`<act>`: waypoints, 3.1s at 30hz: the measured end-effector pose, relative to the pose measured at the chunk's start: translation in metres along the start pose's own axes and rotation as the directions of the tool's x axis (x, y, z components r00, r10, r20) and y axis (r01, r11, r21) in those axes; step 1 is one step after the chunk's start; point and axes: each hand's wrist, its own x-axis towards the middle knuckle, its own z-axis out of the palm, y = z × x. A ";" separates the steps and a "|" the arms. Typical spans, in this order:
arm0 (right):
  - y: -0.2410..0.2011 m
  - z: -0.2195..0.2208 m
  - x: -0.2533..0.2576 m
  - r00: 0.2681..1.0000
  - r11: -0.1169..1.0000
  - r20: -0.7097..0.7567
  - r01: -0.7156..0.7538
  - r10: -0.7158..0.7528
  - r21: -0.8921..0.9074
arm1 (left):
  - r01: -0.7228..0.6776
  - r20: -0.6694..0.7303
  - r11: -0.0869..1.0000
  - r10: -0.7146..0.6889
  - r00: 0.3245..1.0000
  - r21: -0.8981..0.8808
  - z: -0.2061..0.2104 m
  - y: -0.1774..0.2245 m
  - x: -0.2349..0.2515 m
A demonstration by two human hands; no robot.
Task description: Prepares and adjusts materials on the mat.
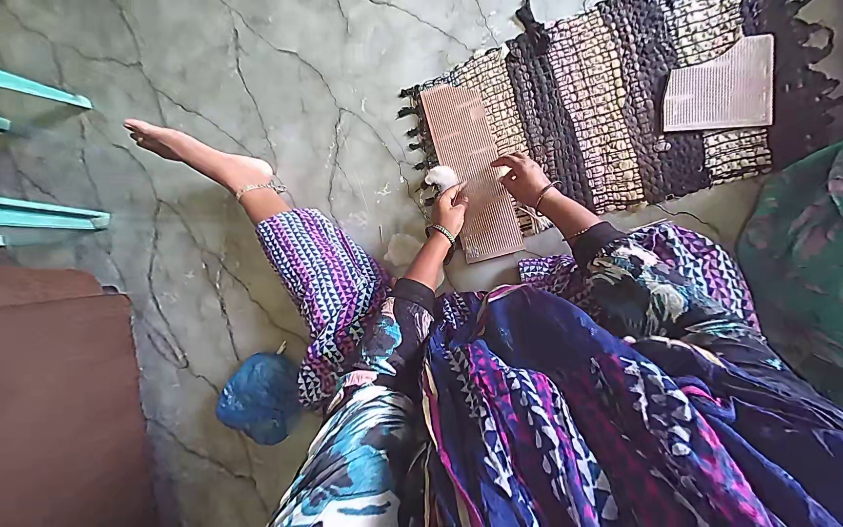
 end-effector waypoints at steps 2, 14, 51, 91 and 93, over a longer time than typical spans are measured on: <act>0.000 0.006 0.000 1.000 0.999 0.014 0.025 -0.025 -0.044 | 0.073 -0.027 0.993 -0.071 0.997 0.093 -0.006 0.026 -0.024; 0.002 0.010 -0.004 0.993 0.986 0.056 0.113 -0.107 -0.126 | 0.273 -0.037 0.840 -0.290 0.956 0.468 0.006 0.083 -0.029; 0.004 0.008 -0.002 0.972 0.872 0.226 0.161 -0.059 -0.462 | -0.079 0.007 0.968 0.080 0.997 0.236 -0.008 -0.006 0.015; -0.020 0.030 -0.018 0.989 0.911 0.142 0.095 -0.040 -0.402 | 0.449 -0.230 0.828 -0.534 0.814 -0.335 0.019 0.016 -0.032; -0.018 0.034 -0.018 0.980 0.877 0.189 0.145 -0.064 -0.457 | 0.441 -0.219 0.851 -0.506 0.835 -0.286 0.018 0.014 -0.035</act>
